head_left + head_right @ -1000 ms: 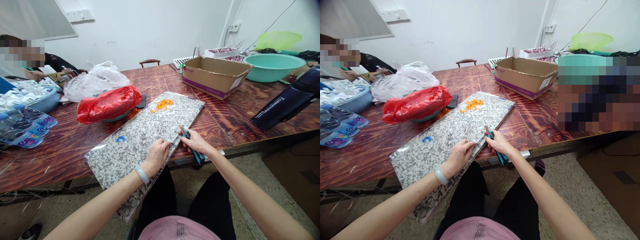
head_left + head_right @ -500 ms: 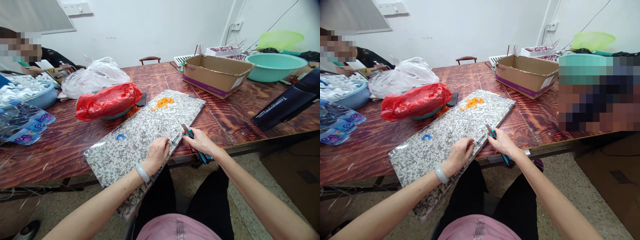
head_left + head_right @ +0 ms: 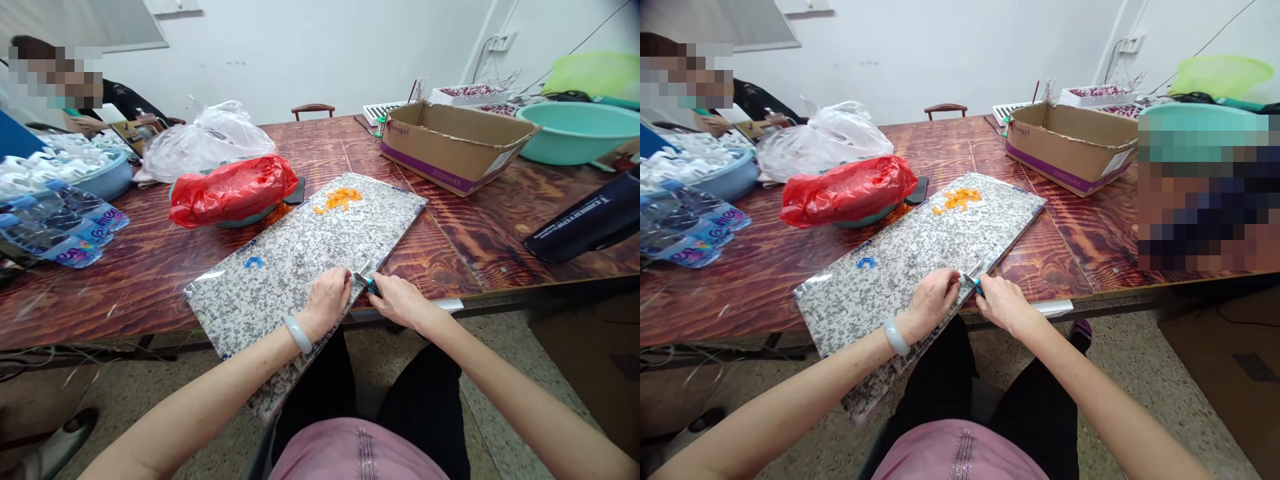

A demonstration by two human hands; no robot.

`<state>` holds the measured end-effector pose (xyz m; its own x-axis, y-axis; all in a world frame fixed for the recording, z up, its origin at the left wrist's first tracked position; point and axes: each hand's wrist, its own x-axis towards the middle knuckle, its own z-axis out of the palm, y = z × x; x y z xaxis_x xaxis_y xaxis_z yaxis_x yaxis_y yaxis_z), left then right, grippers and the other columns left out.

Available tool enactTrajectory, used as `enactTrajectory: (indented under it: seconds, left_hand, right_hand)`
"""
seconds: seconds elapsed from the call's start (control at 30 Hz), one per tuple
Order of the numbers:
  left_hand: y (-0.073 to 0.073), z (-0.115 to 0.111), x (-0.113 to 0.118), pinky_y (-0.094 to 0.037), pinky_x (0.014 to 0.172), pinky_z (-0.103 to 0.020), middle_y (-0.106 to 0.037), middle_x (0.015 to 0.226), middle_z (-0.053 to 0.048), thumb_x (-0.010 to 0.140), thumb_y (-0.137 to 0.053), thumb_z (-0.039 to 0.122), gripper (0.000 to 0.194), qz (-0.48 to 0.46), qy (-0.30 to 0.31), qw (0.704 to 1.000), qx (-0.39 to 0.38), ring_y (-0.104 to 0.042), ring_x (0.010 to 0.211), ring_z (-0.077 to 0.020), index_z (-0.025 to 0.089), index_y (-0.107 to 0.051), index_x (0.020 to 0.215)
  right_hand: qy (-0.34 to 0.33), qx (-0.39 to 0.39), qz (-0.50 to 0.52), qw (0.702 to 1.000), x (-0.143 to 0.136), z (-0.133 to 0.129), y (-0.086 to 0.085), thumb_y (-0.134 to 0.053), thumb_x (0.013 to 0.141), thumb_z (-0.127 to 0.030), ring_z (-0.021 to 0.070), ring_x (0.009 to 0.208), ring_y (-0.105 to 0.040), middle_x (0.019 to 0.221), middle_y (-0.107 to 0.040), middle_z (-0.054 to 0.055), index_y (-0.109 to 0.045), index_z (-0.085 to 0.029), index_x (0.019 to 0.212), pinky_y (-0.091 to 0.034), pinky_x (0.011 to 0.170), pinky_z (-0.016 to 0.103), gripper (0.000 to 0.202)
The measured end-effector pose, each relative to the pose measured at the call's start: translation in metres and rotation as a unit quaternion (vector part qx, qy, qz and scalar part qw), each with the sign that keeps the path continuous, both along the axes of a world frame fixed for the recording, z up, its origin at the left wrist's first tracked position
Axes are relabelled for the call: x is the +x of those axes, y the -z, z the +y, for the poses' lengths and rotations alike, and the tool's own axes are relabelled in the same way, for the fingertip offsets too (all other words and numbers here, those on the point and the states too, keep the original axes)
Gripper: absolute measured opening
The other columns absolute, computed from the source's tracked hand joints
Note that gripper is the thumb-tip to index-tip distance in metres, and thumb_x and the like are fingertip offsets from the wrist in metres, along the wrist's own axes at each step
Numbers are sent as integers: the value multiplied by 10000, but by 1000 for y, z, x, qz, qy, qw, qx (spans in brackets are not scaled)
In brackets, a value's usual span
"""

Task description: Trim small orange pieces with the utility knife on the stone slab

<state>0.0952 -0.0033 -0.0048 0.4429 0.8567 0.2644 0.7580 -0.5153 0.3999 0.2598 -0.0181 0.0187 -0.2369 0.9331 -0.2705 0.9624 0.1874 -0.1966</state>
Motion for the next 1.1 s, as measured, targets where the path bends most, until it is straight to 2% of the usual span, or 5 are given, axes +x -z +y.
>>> enactTrajectory:
  seconds: [0.23, 0.5, 0.77, 0.97, 1.1]
  left_hand:
    - [0, 0, -1, -428, 733, -302, -553, 828, -43, 837, -381, 175, 97, 1, -5, 1000, -7, -528, 794, -163, 174, -472, 868]
    - [-11, 3, -2, -434, 746, -307, -540, 839, -42, 831, -409, 186, 73, 12, 19, 998, -52, -521, 827, -170, 175, -468, 872]
    - [-20, -1, -19, -424, 758, -317, -502, 864, -47, 867, -362, 245, 116, 79, 67, 993, -62, -484, 835, -173, 179, -458, 867]
    - [-22, 4, -14, -426, 717, -306, -510, 785, -49, 862, -355, 213, 140, 149, 45, 986, -58, -493, 768, -173, 169, -469, 794]
    - [-21, 6, -16, -428, 712, -307, -522, 802, -60, 862, -341, 198, 147, 138, 50, 988, -45, -501, 760, -174, 155, -477, 827]
  right_hand:
    - [-1, 13, -38, 999, -4, -1, 2, -366, 856, -303, 247, 802, -593, 846, -608, 100, -468, -174, 955, -353, 611, 279, 192]
    - [-2, -1, -63, 998, -5, 0, 5, -348, 875, -306, 252, 808, -602, 861, -606, 102, -441, -169, 988, -381, 618, 287, 200]
    - [48, -26, -80, 995, -20, 5, 2, -366, 876, -232, 245, 749, -619, 825, -622, 126, -442, -136, 979, -405, 607, 287, 160]
    - [32, -28, -59, 997, -19, 9, 0, -389, 868, -242, 252, 810, -610, 883, -620, 147, -468, -114, 1000, -427, 642, 290, 200]
    - [31, -7, -46, 998, -17, 4, 2, -388, 869, -243, 252, 821, -610, 879, -622, 146, -460, -106, 1022, -428, 666, 297, 218]
